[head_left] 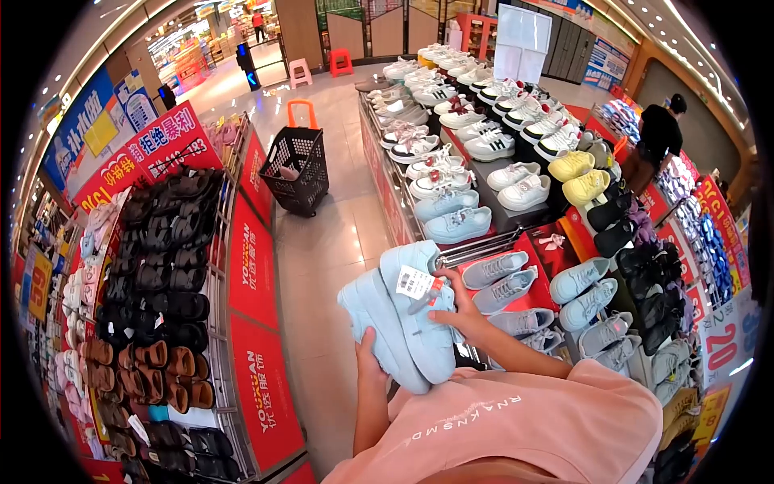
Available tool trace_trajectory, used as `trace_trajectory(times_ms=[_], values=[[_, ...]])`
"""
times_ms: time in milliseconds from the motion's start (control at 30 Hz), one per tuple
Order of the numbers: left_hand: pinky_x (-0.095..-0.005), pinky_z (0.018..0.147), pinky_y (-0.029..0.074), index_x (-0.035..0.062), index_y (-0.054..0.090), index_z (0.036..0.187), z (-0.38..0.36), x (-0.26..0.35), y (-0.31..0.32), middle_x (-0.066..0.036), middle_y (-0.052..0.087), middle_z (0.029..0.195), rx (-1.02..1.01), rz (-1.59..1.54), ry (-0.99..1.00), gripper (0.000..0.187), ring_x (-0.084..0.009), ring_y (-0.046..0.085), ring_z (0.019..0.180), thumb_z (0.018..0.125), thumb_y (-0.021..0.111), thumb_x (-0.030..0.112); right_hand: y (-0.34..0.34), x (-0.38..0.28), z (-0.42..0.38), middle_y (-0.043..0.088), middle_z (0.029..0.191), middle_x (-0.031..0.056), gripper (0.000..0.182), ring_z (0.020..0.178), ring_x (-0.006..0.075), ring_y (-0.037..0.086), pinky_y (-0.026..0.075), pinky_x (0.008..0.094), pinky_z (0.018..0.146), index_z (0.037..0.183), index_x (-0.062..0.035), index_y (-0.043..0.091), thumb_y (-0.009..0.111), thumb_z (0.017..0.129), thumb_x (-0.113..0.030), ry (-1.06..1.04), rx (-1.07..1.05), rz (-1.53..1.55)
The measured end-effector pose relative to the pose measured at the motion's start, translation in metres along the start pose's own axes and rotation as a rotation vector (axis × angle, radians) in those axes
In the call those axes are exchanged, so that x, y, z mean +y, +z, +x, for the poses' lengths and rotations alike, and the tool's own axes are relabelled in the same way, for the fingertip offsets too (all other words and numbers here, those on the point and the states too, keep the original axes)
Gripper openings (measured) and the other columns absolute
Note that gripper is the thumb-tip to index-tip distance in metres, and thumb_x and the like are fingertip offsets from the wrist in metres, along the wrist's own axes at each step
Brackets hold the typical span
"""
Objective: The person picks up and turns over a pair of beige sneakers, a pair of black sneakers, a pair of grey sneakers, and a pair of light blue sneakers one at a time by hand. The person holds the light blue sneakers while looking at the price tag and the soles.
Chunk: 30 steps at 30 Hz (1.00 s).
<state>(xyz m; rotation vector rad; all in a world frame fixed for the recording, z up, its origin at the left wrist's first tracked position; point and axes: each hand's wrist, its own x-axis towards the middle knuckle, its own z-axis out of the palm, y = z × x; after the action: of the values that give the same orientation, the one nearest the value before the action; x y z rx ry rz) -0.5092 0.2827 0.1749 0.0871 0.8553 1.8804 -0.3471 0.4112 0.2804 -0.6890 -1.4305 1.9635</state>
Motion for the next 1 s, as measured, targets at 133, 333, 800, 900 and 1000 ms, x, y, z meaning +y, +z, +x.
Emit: trace_trajectory(times_ms=[133,333,800,900,1000], values=[[-0.0513,0.109,0.045,-0.0019,0.032,0.152,-0.015,-0.008,-0.022,-0.02,0.05,0.146,-0.021,-0.046,0.057,0.079,-0.0379,0.053,0.13,0.093,0.065,0.04,-0.006,-0.013,-0.005,0.048,0.131,0.0073,0.079,0.123,0.0189,0.048,0.039,0.0347,0.105,0.145,-0.0105,0.035,0.081,0.081,-0.016,-0.045,-0.14,-0.368],[-0.0483,0.108,0.047,0.0009,0.03,0.152,-0.047,0.01,0.003,-0.018,0.049,0.146,-0.171,0.076,0.184,0.081,-0.0345,0.052,0.131,0.089,0.072,0.028,0.002,-0.051,-0.002,0.069,0.096,0.0091,0.054,0.085,0.0132,0.064,0.051,0.0279,0.073,0.116,0.0033,0.067,0.071,0.091,-0.044,0.124,-0.079,-0.542],[-0.0474,0.108,0.047,0.0029,0.03,0.152,-0.047,0.009,0.003,-0.017,0.05,0.145,-0.144,0.097,0.128,0.079,-0.0328,0.053,0.13,0.089,0.072,0.026,-0.015,-0.021,-0.014,0.068,0.108,0.0089,0.045,0.098,0.0136,0.062,0.049,0.0276,0.084,0.122,0.0053,0.064,0.063,0.099,-0.033,0.237,-0.08,-0.134],[-0.0479,0.108,0.047,0.0028,0.03,0.152,-0.048,0.008,0.004,-0.017,0.051,0.145,-0.116,0.086,0.123,0.078,-0.0335,0.053,0.13,0.09,0.072,0.026,-0.018,-0.017,-0.012,0.067,0.111,0.0086,0.045,0.104,0.0148,0.061,0.047,0.0284,0.09,0.123,0.0046,0.064,0.06,0.1,-0.034,0.263,-0.071,-0.029],[-0.0482,0.108,0.047,0.0026,0.031,0.152,-0.052,0.008,0.008,-0.017,0.05,0.145,-0.1,0.078,0.136,0.078,-0.0338,0.054,0.129,0.09,0.072,0.026,-0.015,-0.018,-0.012,0.068,0.112,0.0085,0.045,0.104,0.0149,0.061,0.047,0.0285,0.091,0.125,0.0045,0.063,0.061,0.1,-0.033,0.273,-0.073,0.04]])
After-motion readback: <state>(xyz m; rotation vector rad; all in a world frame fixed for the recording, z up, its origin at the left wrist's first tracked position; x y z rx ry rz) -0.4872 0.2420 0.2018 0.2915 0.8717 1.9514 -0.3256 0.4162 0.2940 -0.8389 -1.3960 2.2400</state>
